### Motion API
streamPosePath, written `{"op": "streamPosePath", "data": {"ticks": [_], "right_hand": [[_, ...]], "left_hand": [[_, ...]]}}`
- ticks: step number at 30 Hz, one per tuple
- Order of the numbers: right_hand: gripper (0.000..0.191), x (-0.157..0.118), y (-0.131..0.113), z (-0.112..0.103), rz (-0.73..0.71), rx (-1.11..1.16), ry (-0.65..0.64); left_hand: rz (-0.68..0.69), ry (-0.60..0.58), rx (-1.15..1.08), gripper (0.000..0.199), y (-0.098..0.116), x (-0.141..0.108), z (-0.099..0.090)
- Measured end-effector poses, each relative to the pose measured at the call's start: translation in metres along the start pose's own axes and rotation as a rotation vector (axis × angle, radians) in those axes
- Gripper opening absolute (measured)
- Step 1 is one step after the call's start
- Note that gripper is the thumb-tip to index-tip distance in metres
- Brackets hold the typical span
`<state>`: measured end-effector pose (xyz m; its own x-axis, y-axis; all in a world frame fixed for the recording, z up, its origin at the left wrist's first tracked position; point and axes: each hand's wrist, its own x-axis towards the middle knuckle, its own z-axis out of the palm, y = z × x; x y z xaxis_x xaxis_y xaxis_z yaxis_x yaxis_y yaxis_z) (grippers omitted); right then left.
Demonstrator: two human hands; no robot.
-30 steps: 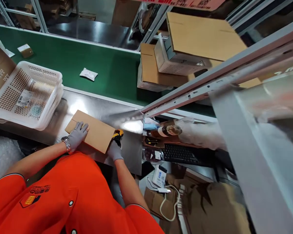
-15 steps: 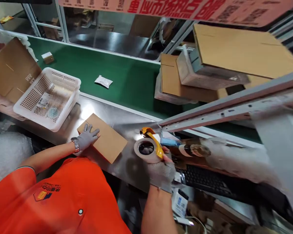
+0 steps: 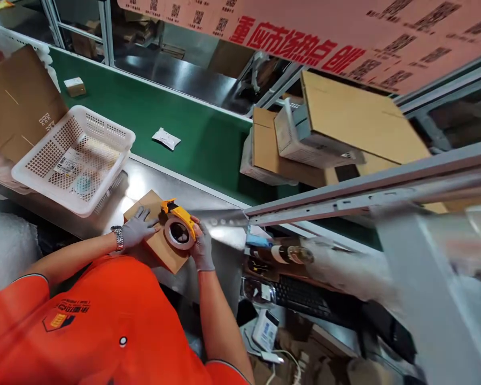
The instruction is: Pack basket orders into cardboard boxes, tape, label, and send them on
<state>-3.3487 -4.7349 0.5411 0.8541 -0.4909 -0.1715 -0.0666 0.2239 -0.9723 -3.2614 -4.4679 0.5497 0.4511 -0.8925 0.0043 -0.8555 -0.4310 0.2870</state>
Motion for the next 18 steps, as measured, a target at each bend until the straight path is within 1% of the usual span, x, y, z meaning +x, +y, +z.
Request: {"op": "streamPosePath", "data": {"ticks": [3, 4, 5, 6, 7, 8, 9, 10, 11, 12, 14, 15, 16, 18], "right_hand": [[0.079, -0.003, 0.0, -0.027, 0.02, -0.026, -0.004], [0.081, -0.005, 0.001, -0.035, 0.007, -0.055, -0.027], [0.083, -0.007, 0.002, -0.041, -0.007, -0.081, -0.05], [0.085, -0.009, 0.004, -0.046, -0.016, -0.098, -0.067], [0.087, -0.011, 0.006, -0.049, -0.02, -0.109, -0.08], [0.09, -0.014, 0.006, -0.051, -0.022, -0.118, -0.092], [0.092, -0.016, 0.006, -0.052, -0.023, -0.133, -0.108], [0.094, -0.018, 0.005, -0.052, -0.024, -0.157, -0.133], [0.095, -0.02, 0.003, -0.052, -0.025, -0.189, -0.167], [0.094, -0.022, 0.0, -0.052, -0.025, -0.224, -0.208], [0.088, -0.026, -0.008, -0.05, -0.023, -0.291, -0.3], [0.084, -0.028, -0.012, -0.048, -0.021, -0.323, -0.351], [0.081, -0.03, -0.015, -0.045, -0.025, -0.356, -0.398], [0.076, -0.032, -0.022, -0.035, -0.051, -0.429, -0.462]], "left_hand": [[0.031, -0.044, -0.119, 0.077, -0.006, -0.003, -0.009], [0.023, -0.025, -0.209, 0.077, -0.008, -0.002, -0.012], [-0.016, 0.026, -0.334, 0.071, -0.011, 0.001, -0.016], [-0.093, 0.104, -0.491, 0.062, -0.013, 0.004, -0.02], [-0.207, 0.19, -0.674, 0.054, -0.015, 0.009, -0.024], [-0.344, 0.259, -0.871, 0.05, -0.016, 0.015, -0.027], [-0.485, 0.293, -1.066, 0.051, -0.017, 0.022, -0.031], [-0.609, 0.284, -1.243, 0.056, -0.017, 0.029, -0.035], [-0.697, 0.238, -1.389, 0.061, -0.017, 0.037, -0.038], [-0.748, 0.171, -1.497, 0.063, -0.016, 0.043, -0.04], [-0.769, 0.065, -1.587, 0.058, -0.012, 0.054, -0.043], [-0.766, 0.051, -1.583, 0.052, -0.01, 0.057, -0.043], [-0.764, 0.057, -1.561, 0.046, -0.009, 0.058, -0.043], [-0.774, 0.109, -1.491, 0.035, -0.008, 0.056, -0.04]]}}
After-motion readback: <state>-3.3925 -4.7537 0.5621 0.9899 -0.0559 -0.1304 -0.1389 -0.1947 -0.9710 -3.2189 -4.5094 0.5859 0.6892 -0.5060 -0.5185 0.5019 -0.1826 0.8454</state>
